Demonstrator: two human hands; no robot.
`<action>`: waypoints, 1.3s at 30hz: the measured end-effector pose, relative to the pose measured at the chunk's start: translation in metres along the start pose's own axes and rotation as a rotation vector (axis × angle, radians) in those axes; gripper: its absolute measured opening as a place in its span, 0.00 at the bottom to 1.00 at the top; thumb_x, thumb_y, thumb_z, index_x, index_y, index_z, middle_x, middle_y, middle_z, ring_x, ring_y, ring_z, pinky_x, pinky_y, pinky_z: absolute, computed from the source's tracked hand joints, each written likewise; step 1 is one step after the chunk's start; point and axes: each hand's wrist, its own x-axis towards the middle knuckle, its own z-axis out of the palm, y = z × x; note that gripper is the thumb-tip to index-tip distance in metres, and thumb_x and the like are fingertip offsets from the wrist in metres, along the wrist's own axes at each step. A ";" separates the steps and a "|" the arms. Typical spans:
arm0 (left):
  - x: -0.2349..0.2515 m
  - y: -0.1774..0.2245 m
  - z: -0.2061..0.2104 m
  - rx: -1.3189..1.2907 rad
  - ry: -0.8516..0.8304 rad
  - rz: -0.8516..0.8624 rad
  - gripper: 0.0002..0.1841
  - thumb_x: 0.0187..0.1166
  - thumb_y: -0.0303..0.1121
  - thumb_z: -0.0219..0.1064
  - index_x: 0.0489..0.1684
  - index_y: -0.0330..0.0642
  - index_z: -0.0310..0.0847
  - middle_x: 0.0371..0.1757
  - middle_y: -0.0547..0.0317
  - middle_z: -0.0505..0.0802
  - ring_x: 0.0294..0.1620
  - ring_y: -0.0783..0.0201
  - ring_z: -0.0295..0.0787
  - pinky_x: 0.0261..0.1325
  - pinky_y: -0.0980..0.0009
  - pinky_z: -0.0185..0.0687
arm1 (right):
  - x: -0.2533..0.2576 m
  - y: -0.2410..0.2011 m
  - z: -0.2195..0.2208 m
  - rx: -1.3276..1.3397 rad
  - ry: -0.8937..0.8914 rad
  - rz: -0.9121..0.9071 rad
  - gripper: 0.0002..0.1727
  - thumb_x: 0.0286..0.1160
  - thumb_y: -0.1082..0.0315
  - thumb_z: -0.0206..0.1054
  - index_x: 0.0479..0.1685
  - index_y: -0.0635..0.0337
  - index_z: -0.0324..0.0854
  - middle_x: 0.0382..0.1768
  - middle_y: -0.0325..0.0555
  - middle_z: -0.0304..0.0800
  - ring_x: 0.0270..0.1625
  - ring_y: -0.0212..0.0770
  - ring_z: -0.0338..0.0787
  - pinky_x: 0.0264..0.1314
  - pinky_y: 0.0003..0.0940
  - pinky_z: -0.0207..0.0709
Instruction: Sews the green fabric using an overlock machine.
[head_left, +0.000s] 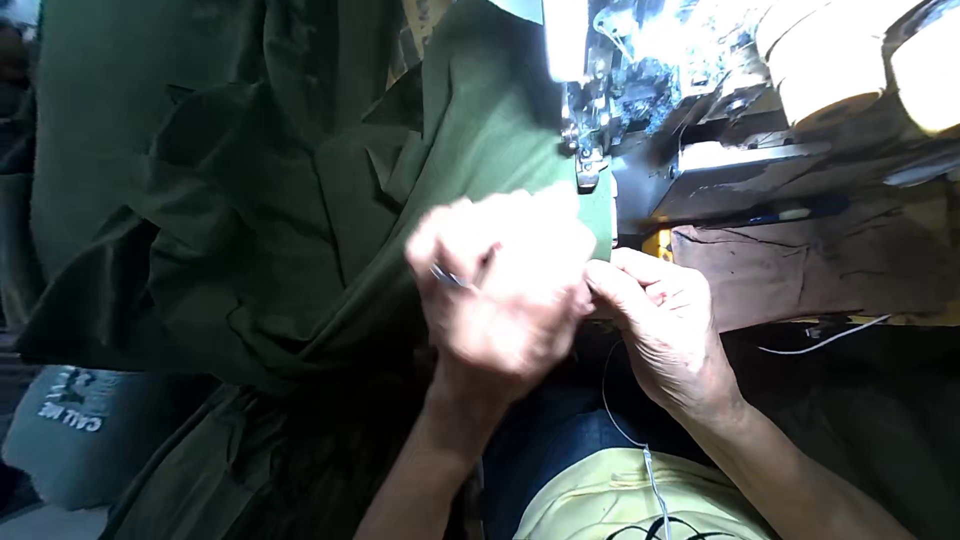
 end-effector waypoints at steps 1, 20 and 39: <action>-0.012 0.006 0.003 -0.004 0.002 -0.001 0.08 0.81 0.34 0.69 0.44 0.42 0.92 0.56 0.50 0.95 0.68 0.55 0.84 0.75 0.57 0.63 | 0.001 0.001 0.001 -0.023 0.022 -0.015 0.09 0.79 0.76 0.64 0.33 0.60 0.89 0.24 0.34 0.89 0.29 0.24 0.88 0.37 0.19 0.85; 0.024 -0.019 -0.011 -0.030 -0.203 -0.614 0.19 0.91 0.38 0.55 0.68 0.31 0.76 0.56 0.36 0.90 0.53 0.47 0.90 0.56 0.48 0.84 | -0.008 0.005 -0.009 -0.190 -0.153 -0.184 0.11 0.85 0.76 0.58 0.48 0.73 0.86 0.32 0.43 0.95 0.33 0.29 0.94 0.40 0.23 0.90; -0.036 0.072 -0.061 -0.387 -0.115 -0.211 0.13 0.91 0.41 0.58 0.45 0.44 0.84 0.35 0.64 0.93 0.39 0.80 0.90 0.44 0.84 0.85 | -0.029 -0.022 -0.026 -0.332 -0.513 -0.632 0.36 0.93 0.42 0.44 0.44 0.64 0.89 0.40 0.48 0.92 0.55 0.35 0.87 0.70 0.32 0.72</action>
